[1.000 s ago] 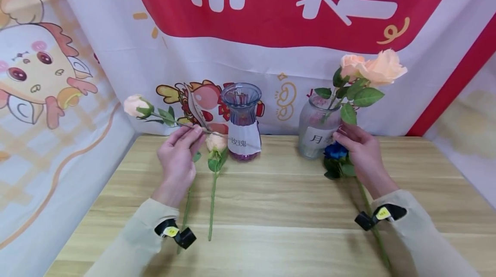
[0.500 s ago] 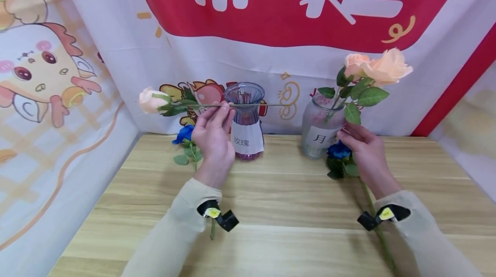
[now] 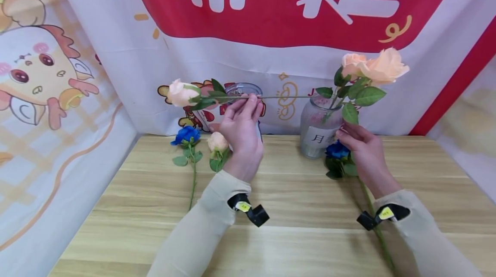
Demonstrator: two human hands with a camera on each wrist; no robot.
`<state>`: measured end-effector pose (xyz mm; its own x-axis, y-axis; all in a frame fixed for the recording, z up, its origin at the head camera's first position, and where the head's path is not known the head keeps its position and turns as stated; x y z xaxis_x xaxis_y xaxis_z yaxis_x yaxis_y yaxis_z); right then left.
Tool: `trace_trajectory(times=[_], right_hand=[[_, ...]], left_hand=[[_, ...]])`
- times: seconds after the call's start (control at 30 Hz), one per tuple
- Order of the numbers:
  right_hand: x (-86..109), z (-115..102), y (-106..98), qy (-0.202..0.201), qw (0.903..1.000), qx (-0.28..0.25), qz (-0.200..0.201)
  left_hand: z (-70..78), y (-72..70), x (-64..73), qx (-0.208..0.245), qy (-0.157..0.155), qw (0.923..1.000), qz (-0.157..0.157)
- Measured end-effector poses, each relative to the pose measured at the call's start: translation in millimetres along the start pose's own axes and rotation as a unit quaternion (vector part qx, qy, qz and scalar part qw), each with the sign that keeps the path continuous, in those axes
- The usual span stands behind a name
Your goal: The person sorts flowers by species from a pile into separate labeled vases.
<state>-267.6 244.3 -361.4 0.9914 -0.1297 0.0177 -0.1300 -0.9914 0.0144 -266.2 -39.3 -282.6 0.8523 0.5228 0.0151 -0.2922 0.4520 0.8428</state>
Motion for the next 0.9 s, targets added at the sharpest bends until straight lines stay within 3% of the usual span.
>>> trace_trajectory(times=[0.4,0.73,0.9], right_hand=[[1.2,0,2,-0.003,0.9999,-0.007,-0.007],[0.7,1,9,-0.016,0.9994,-0.028,-0.014],[1.7,-1,3,-0.013,0.9993,-0.032,-0.012]], left_hand=[[-27.3,17.9,12.4,-0.034,-0.008,0.9994,-0.001],[-42.9,22.1,12.3,-0.074,0.01,0.9965,-0.037],[-55.0,29.6,13.2,-0.093,0.003,0.9939,-0.059]])
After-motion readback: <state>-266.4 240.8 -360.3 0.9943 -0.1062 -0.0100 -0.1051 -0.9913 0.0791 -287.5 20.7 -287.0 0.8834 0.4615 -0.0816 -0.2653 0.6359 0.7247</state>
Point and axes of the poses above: each hand's wrist, its own x-axis away from the middle knuckle, its own y-axis out of the palm, z = x × y, the point moved 3 cm from there along -x, towards the middle knuckle, and after that the axes turned 4 degrees about x, right-handed, at the moved point
